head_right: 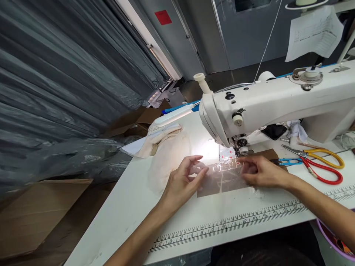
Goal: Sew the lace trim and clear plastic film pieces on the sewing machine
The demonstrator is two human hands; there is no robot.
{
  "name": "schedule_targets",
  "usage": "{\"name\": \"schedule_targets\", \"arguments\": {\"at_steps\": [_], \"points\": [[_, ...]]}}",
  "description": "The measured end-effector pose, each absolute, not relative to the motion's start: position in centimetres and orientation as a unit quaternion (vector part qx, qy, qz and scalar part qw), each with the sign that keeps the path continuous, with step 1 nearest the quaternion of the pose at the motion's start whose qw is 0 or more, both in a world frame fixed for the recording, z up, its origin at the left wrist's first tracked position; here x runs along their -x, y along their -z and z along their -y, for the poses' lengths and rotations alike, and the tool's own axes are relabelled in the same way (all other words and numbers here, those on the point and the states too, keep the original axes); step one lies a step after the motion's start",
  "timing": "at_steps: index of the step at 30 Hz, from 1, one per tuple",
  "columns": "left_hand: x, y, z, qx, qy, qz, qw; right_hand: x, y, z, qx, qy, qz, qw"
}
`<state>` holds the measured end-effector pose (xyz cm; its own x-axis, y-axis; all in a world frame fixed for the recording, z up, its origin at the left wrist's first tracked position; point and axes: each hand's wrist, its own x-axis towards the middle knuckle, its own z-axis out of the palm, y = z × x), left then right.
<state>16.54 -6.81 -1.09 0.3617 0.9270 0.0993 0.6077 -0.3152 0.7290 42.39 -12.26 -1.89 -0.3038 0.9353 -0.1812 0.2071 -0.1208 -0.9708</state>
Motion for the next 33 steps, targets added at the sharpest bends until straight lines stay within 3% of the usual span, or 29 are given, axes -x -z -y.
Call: {"name": "schedule_targets", "arguments": {"at_steps": [4,7,9,13,19,25,30,33], "points": [[-15.4,1.5,5.6,-0.862,-0.193,-0.469,0.026,-43.1,1.6,11.0,0.589,-0.325,0.665,0.324],[-15.9,0.9,4.8,-0.898,-0.198,-0.385,-0.081,-43.3,2.0,10.8,0.612,-0.219,0.684,0.332],[-17.0,0.3,4.2,-0.926,-0.209,-0.310,-0.057,-43.3,2.6,11.0,0.605,-0.191,0.693,0.342],[-19.8,0.2,2.8,-0.962,-0.166,-0.175,0.128,-43.1,3.8,11.5,0.578,-0.165,0.717,0.353],[-21.4,2.2,0.9,-0.941,-0.114,-0.154,0.278,-43.2,3.9,11.9,0.562,-0.171,0.730,0.350],[-21.1,2.6,1.4,-0.930,-0.175,-0.165,0.278,-42.9,3.2,12.4,0.552,-0.173,0.744,0.333],[-21.8,0.8,2.6,-0.952,-0.119,-0.178,0.219,-41.7,2.4,12.4,0.525,-0.185,0.775,0.301],[-22.0,-0.8,3.2,-0.952,-0.090,-0.175,0.235,-41.1,1.8,12.3,0.533,-0.235,0.759,0.291]]}}
